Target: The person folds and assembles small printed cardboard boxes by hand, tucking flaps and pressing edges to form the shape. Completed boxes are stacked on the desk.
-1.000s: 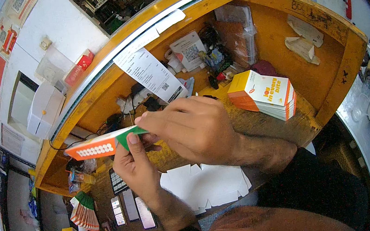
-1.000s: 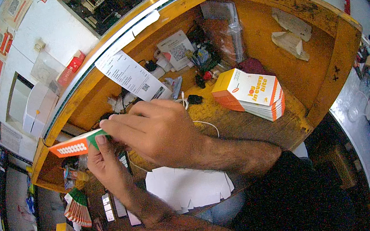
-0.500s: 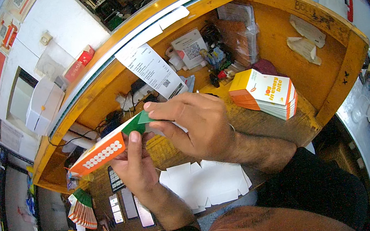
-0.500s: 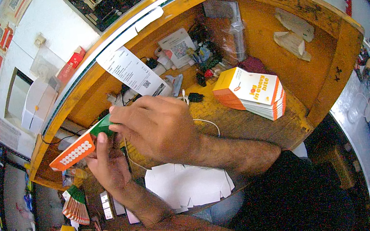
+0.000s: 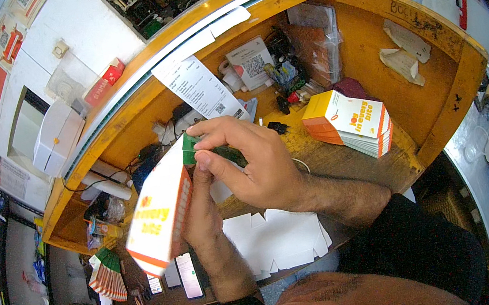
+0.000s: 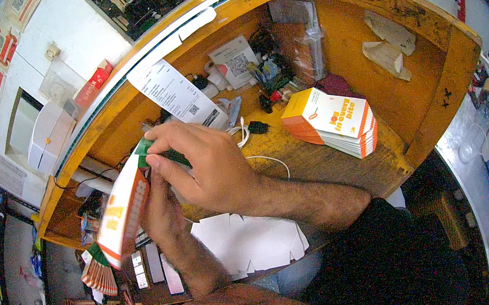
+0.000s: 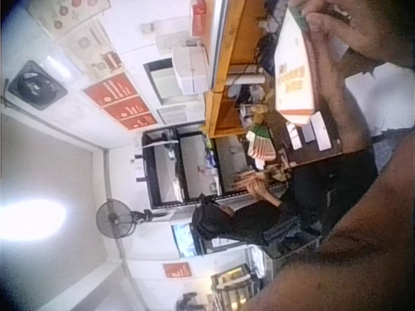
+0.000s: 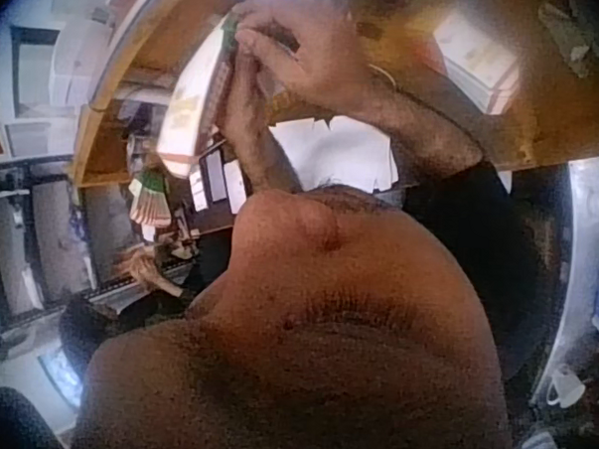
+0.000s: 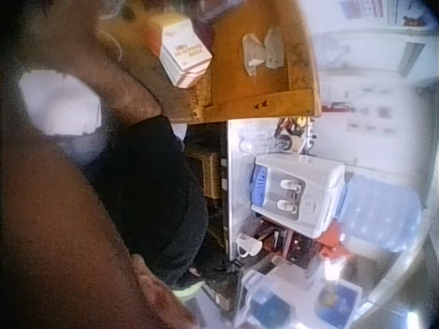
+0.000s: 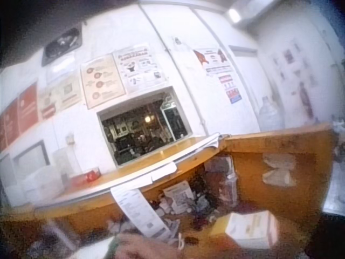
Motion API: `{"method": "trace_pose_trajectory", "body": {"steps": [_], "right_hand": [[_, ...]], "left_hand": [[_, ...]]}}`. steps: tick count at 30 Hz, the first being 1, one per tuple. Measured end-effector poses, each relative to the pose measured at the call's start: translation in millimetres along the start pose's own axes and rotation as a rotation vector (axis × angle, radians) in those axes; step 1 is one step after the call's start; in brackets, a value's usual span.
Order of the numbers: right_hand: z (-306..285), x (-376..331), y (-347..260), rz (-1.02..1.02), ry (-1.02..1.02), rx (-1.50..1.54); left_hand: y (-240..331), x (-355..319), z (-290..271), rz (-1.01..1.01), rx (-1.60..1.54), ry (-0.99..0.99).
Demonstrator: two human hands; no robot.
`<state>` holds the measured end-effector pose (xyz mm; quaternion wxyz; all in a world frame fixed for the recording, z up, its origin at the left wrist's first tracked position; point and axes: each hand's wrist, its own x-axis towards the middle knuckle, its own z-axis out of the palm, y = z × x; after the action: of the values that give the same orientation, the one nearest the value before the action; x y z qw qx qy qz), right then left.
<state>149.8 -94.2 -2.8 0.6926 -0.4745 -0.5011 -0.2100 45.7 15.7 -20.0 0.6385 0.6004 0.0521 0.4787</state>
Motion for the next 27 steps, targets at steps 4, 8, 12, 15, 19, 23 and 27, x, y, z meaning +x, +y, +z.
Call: {"method": "trace_pose_trajectory", "body": {"steps": [4, 8, 12, 15, 19, 23, 27], "right_hand": [[-2.5, 0.5, 1.6, 0.088, -0.068, 0.132], [-10.3, 8.3, 5.9, 0.072, -0.108, 0.148], [-6.1, 8.6, 9.1, 0.063, -0.104, 0.194], [-5.2, 8.7, 7.6, 0.051, -0.087, 0.188], [-4.2, 6.9, 6.7, 0.070, -0.038, 0.190], [-8.2, 6.6, 3.2, 0.107, -0.108, 0.201], [-11.0, 9.1, 5.5, 0.049, -0.151, 0.200]], "left_hand": [[-0.7, 2.5, -3.9, -0.023, -0.032, -0.046], [4.1, 6.4, -6.0, -0.098, -0.077, -0.019], [0.8, 7.6, -11.3, -0.094, -0.028, -0.041], [-0.7, 8.5, -10.9, -0.087, -0.034, -0.060], [1.7, 7.6, -9.7, -0.103, -0.042, -0.091], [-5.4, 6.5, -12.7, -0.020, 0.027, -0.106], [-1.3, 6.9, -7.3, 0.014, 0.029, -0.037]]}}
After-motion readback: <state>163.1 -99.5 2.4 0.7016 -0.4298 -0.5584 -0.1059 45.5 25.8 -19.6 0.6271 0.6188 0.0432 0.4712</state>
